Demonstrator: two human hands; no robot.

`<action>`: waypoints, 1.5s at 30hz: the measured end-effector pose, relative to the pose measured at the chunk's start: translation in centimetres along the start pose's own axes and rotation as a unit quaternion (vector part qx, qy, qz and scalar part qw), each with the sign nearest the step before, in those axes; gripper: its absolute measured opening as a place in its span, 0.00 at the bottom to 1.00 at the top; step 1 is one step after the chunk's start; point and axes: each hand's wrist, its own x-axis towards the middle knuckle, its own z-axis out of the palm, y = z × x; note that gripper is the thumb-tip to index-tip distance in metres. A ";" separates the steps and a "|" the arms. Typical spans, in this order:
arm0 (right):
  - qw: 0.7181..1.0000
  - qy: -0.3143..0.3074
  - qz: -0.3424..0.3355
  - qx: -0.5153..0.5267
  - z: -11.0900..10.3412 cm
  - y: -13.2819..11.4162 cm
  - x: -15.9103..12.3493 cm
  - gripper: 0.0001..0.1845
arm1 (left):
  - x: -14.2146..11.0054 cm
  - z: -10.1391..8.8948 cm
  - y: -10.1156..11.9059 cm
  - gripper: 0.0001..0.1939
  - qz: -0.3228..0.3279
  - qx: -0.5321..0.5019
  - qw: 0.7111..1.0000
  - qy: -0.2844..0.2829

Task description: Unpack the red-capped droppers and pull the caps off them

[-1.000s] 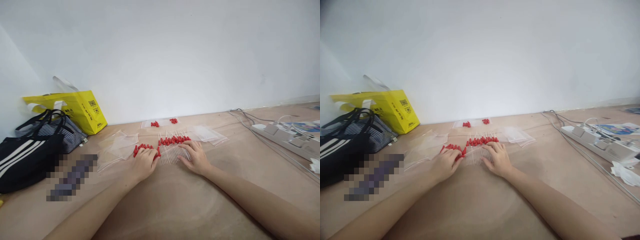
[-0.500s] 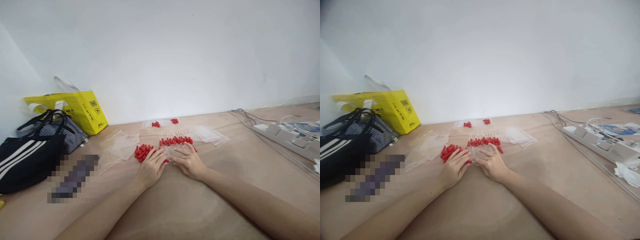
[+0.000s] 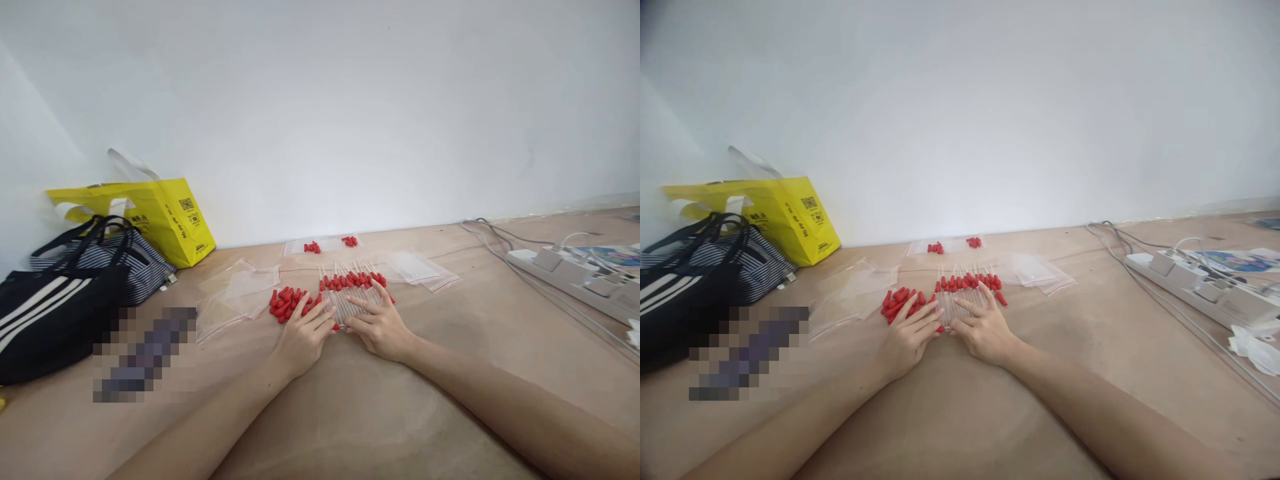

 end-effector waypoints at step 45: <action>0.968 -0.134 0.203 -0.060 3.1 1.3 1.3 0.14 | -2.2 -2.3 -8.0 0.13 -0.430 -0.096 0.896 0.062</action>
